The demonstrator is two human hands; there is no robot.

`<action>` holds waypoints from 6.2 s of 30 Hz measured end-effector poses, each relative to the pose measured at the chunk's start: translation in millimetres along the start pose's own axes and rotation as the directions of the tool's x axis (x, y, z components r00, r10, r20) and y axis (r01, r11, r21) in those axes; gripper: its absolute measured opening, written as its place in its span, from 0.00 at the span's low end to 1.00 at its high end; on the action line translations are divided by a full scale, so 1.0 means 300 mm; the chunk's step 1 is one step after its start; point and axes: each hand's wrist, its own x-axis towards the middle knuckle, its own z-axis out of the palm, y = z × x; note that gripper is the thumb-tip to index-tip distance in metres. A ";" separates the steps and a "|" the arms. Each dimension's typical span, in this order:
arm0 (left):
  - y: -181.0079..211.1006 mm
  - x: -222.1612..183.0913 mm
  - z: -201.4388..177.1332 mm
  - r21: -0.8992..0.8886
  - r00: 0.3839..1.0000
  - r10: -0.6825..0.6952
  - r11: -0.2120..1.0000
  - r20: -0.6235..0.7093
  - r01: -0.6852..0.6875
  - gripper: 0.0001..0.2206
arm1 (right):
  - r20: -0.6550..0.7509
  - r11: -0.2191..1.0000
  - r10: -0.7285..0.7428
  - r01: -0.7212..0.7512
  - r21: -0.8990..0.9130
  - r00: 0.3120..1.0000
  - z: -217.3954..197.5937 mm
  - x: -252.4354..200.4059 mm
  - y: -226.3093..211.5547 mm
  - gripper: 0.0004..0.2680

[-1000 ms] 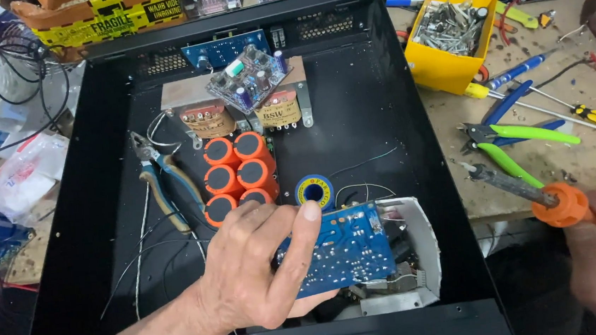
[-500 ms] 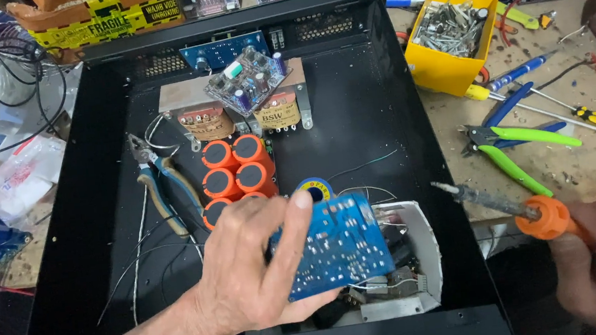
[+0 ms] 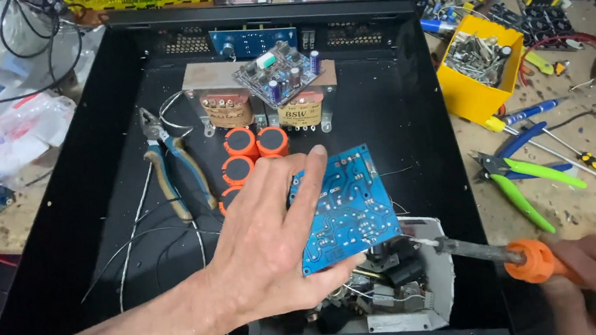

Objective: Soldering components onto a circuit board and using pliers to cut wires while assembling an electronic device.

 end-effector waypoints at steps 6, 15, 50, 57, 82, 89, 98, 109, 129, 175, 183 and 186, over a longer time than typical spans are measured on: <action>-0.003 -0.005 0.002 -0.020 1.000 -0.016 1.000 0.013 0.016 0.56 | 0.135 0.959 -0.267 0.277 -0.064 0.954 -0.034 0.047 0.093 0.16; 0.001 0.007 -0.006 -0.042 1.000 -0.028 0.999 0.012 0.029 0.55 | 0.011 0.977 -0.194 0.194 -0.092 0.981 -0.049 0.048 -0.016 0.12; 0.038 0.063 -0.095 -0.410 0.913 -0.398 0.821 0.089 0.398 0.44 | 0.693 0.250 -0.077 -0.659 0.710 0.717 -0.033 0.308 -0.443 0.09; 0.040 0.054 -0.095 -0.394 0.927 -0.367 0.843 0.079 0.367 0.44 | 0.664 0.251 0.084 -0.660 0.708 0.743 -0.027 0.293 -0.467 0.11; 0.039 0.051 -0.091 -0.384 0.939 -0.340 0.861 0.051 0.333 0.44 | 0.677 0.254 -0.034 -0.648 0.718 0.735 0.005 0.272 -0.423 0.11; 0.042 0.041 -0.083 -0.299 0.956 -0.293 0.915 -0.036 0.269 0.45 | 0.677 0.210 -0.036 -0.657 0.724 0.735 0.036 0.247 -0.373 0.11; 0.045 0.028 -0.070 -0.169 0.968 -0.240 0.960 -0.073 0.225 0.47 | 0.761 0.166 0.056 -0.758 0.631 0.646 0.004 0.239 -0.357 0.12; 0.015 -0.003 -0.030 -0.043 0.992 -0.083 0.996 -0.094 0.080 0.55 | 0.504 0.513 0.425 -0.658 0.551 0.752 -0.123 0.273 -0.270 0.05; 0.011 0.013 -0.019 0.068 0.999 -0.043 0.997 -0.011 0.044 0.51 | 0.089 0.939 -0.243 0.257 -0.228 0.966 -0.115 0.063 0.066 0.16; 0.010 0.002 -0.009 0.014 0.999 -0.046 0.999 -0.010 0.047 0.50 | 0.140 0.913 -0.260 0.290 -0.285 0.956 -0.125 0.052 0.115 0.20; 0.012 0.006 -0.014 0.027 0.999 -0.054 0.998 0.001 0.054 0.49 | 0.283 0.868 -0.318 0.398 -0.298 0.905 -0.143 0.099 0.094 0.21; 0.015 0.010 -0.018 0.024 0.999 -0.049 0.999 -0.018 0.049 0.48 | 0.329 0.861 -0.306 0.407 -0.304 0.893 -0.147 0.106 0.111 0.22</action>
